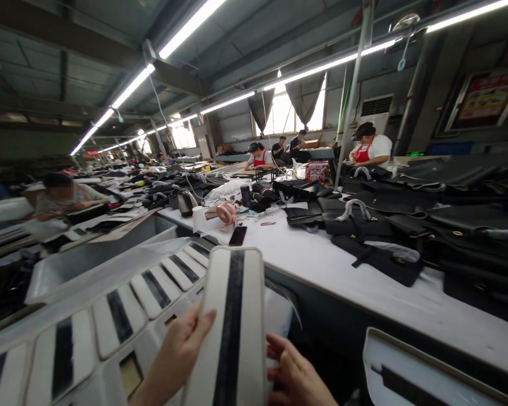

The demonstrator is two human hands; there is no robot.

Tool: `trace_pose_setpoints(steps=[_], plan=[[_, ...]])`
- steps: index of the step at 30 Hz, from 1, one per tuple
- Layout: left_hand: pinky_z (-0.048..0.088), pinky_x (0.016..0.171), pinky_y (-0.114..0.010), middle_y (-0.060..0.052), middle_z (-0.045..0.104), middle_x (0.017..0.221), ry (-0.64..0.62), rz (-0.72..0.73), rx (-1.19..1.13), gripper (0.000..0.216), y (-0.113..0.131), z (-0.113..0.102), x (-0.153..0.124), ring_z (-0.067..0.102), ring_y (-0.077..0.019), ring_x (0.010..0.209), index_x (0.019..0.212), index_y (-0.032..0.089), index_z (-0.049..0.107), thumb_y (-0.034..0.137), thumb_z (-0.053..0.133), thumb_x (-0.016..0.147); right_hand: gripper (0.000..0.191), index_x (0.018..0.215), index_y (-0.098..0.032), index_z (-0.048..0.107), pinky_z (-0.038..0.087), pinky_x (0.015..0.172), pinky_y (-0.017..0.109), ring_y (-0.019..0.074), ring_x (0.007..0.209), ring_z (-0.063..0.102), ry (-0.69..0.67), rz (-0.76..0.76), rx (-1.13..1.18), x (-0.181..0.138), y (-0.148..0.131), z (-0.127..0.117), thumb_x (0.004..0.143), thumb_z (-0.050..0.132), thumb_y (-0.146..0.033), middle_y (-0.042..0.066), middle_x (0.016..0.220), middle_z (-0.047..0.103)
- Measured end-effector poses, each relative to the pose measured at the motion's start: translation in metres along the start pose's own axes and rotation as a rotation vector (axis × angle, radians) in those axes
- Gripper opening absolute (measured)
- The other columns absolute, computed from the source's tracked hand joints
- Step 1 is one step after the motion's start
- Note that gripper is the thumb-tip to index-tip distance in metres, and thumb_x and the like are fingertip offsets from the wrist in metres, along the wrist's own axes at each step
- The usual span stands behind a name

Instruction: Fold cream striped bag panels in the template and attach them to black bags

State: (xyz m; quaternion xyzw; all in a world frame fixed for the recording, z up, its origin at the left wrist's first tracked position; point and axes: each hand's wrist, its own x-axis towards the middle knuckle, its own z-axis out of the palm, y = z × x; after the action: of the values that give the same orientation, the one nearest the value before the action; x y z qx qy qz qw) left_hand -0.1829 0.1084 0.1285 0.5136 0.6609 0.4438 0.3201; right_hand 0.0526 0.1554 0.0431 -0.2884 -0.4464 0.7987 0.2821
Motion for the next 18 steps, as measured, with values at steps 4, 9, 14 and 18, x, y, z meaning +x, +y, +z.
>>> trace_pose_setpoints(steps=[4,9,14,18], plan=[[0.044,0.061,-0.024,-0.004,0.068,0.077,-0.115,0.086,-0.032,0.035,0.021,0.08,0.005,0.061,-0.0196,0.071,0.094,0.018,0.066,0.05,0.051,0.092,0.062,0.114,-0.017,0.062,0.052,0.084,0.035,0.027,0.101,0.064,0.179,-0.131,0.035,-0.018,-0.03,-0.022,0.072,0.076,-0.059,0.012,0.114,0.067],[0.044,0.06,-0.023,-0.003,0.066,0.07,-0.217,0.083,-0.305,0.026,0.034,0.135,0.005,0.059,-0.0165,0.064,0.079,0.018,0.062,0.043,0.064,0.086,0.055,0.109,-0.013,0.068,0.055,0.081,0.038,0.0272,0.084,0.07,0.373,-0.171,0.112,-0.046,-0.052,-0.035,0.07,0.082,-0.048,0.012,0.096,0.074],[0.053,0.069,-0.028,-0.006,0.072,0.083,-0.458,-0.247,-0.95,0.022,0.041,0.156,0.004,0.069,-0.0196,0.072,0.1,0.018,0.063,0.034,0.068,0.085,0.045,0.103,-0.01,0.071,0.057,0.067,0.033,0.0229,0.067,0.07,0.338,-0.122,0.295,-0.064,-0.066,-0.045,0.074,0.081,-0.043,0.013,0.083,0.074],[0.057,0.072,-0.032,-0.008,0.074,0.084,-0.367,-0.346,-1.127,0.026,0.043,0.169,-0.009,0.071,-0.0216,0.073,0.103,0.016,0.065,0.029,0.071,0.082,0.036,0.095,-0.008,0.073,0.056,0.061,0.029,0.0201,0.061,0.069,0.271,-0.124,0.279,-0.076,-0.074,-0.052,0.075,0.08,-0.038,0.013,0.077,0.074]])
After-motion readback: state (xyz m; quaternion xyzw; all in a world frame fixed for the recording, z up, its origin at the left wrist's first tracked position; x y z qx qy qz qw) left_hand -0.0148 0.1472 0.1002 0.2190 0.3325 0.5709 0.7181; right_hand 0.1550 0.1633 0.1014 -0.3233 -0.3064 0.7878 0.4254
